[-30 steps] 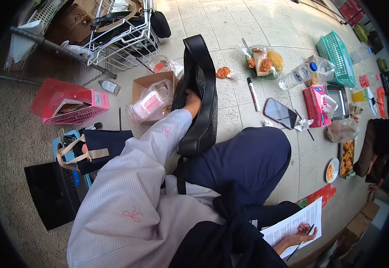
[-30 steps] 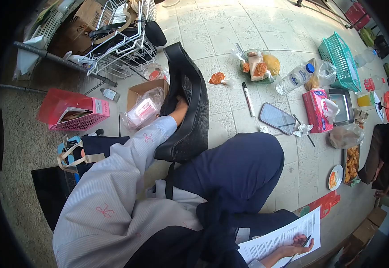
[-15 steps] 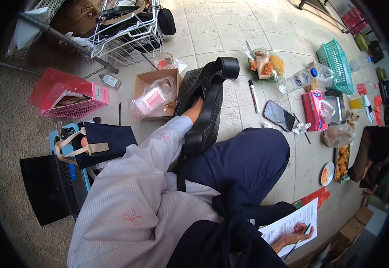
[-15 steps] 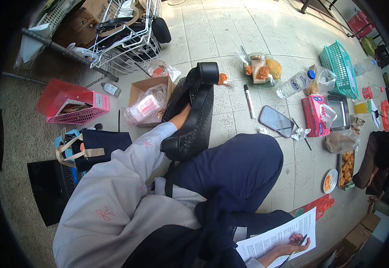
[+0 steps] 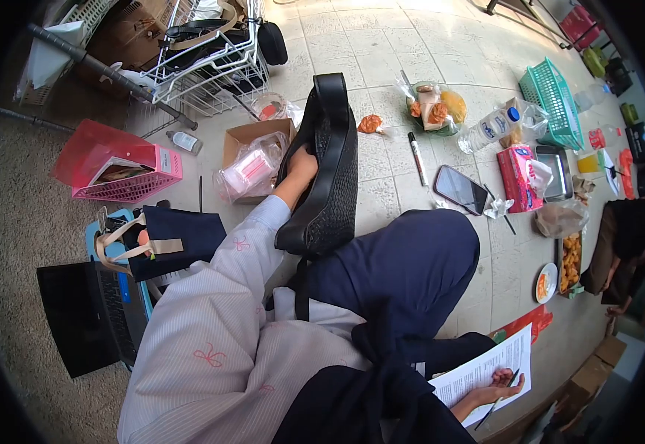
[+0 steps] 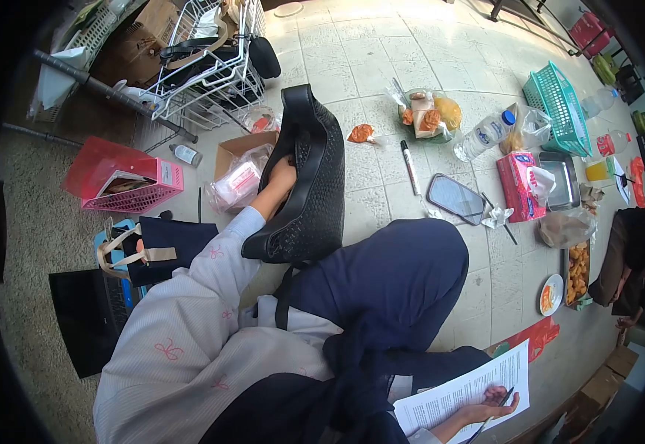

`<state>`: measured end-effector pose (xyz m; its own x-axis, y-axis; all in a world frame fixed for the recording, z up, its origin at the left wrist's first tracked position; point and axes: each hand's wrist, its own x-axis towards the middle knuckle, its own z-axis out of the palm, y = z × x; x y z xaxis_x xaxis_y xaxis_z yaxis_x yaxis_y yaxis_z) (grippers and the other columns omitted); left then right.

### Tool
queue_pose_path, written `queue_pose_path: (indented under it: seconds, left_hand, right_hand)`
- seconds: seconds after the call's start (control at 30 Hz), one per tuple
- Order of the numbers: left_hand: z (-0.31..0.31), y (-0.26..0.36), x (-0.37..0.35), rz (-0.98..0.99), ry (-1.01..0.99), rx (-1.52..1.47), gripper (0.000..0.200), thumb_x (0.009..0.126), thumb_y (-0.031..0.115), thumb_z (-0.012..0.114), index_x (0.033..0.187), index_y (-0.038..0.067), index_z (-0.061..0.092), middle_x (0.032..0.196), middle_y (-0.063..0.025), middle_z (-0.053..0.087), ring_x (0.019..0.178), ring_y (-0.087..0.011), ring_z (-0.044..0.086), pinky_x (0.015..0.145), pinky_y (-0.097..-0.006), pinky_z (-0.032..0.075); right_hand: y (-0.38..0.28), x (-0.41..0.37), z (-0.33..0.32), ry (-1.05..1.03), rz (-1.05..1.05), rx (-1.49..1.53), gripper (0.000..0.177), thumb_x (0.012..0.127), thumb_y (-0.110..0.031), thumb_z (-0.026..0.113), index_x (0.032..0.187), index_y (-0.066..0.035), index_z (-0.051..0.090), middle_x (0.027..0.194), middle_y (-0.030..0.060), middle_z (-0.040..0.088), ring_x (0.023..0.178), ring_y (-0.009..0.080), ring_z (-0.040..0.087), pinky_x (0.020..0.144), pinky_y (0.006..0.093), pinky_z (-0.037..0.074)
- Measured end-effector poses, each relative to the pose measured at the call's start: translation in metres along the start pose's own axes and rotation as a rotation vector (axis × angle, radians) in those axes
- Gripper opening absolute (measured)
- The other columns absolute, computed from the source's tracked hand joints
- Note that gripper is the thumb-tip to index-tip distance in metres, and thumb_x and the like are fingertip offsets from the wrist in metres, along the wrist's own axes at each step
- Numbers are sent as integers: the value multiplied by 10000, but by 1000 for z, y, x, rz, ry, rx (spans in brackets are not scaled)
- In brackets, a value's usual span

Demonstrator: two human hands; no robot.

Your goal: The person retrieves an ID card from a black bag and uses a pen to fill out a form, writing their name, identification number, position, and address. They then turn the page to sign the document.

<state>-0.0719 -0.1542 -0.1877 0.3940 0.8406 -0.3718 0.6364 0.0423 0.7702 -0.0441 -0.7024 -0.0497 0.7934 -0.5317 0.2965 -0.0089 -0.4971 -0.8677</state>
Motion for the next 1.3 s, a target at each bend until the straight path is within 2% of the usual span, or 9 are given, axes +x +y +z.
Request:
queue_pose_path:
  seconds: [0.2,0.27,0.3,0.37,0.67,0.7,0.83,1.23,1.3]
  left_hand:
    - [-44,20,-41,78,-170,-37,473,653,1,422,1123,-16,477,1085,-199,526,1006,-300,508,860,-298,360]
    - [-59,32,-60,17,-206,96,427,645,-61,467,1070,-18,472,877,-104,568,782,-165,549,711,-249,423]
    - [-68,41,-72,17,-209,107,427,645,-61,467,1070,-18,472,877,-104,568,782,-165,549,711,-249,423]
    - [-85,58,-93,-91,-405,-265,403,654,-63,454,1053,-8,450,840,-92,557,747,-149,549,686,-244,443]
    - [-85,-17,-56,-35,-442,-645,651,557,-36,395,1205,-24,331,1048,-155,508,885,-216,553,745,-256,457]
    - [-83,-22,-53,-10,-450,-711,646,573,-70,408,1213,-22,331,1013,-130,516,813,-186,546,673,-258,467]
    - [-104,-6,-61,-149,-679,-768,593,665,-115,376,1240,-6,277,1065,-153,503,928,-221,548,776,-296,481]
    - [-113,12,-35,-248,-782,-740,558,673,-122,383,1217,-32,300,1043,-168,518,843,-217,586,745,-296,500]
    - [-114,16,-22,-238,-913,-684,589,662,-144,402,1228,-37,276,1107,-187,487,916,-224,569,795,-289,486]
  right_hand:
    - [2,1,-2,-4,24,-8,533,850,-545,219,1080,-102,405,698,31,508,599,88,458,566,163,384]
    - [2,2,-2,-3,23,-6,535,848,-548,223,1076,-101,408,701,31,510,599,88,460,569,162,387]
    - [2,1,-2,-5,16,-4,536,846,-550,228,1073,-100,410,704,31,512,599,88,463,573,160,390]
    - [0,1,-1,-8,24,-9,535,846,-550,229,1070,-99,411,706,30,513,598,87,463,576,161,395]
    - [1,1,-3,-18,11,15,545,845,-554,230,1060,-88,416,713,28,509,600,90,462,572,166,399]
    - [1,0,-3,-21,9,15,545,845,-554,230,1060,-88,416,713,28,509,600,90,462,572,166,399]
    - [2,2,-4,-34,-7,-25,548,847,-551,240,1065,-81,418,717,35,512,607,94,460,571,166,388]
    - [1,3,-1,-25,-5,-80,558,855,-546,232,1095,-78,416,696,28,503,586,86,430,556,160,355]
    - [1,4,0,-29,-8,-101,556,856,-544,232,1097,-78,414,696,28,504,586,88,431,557,161,355]
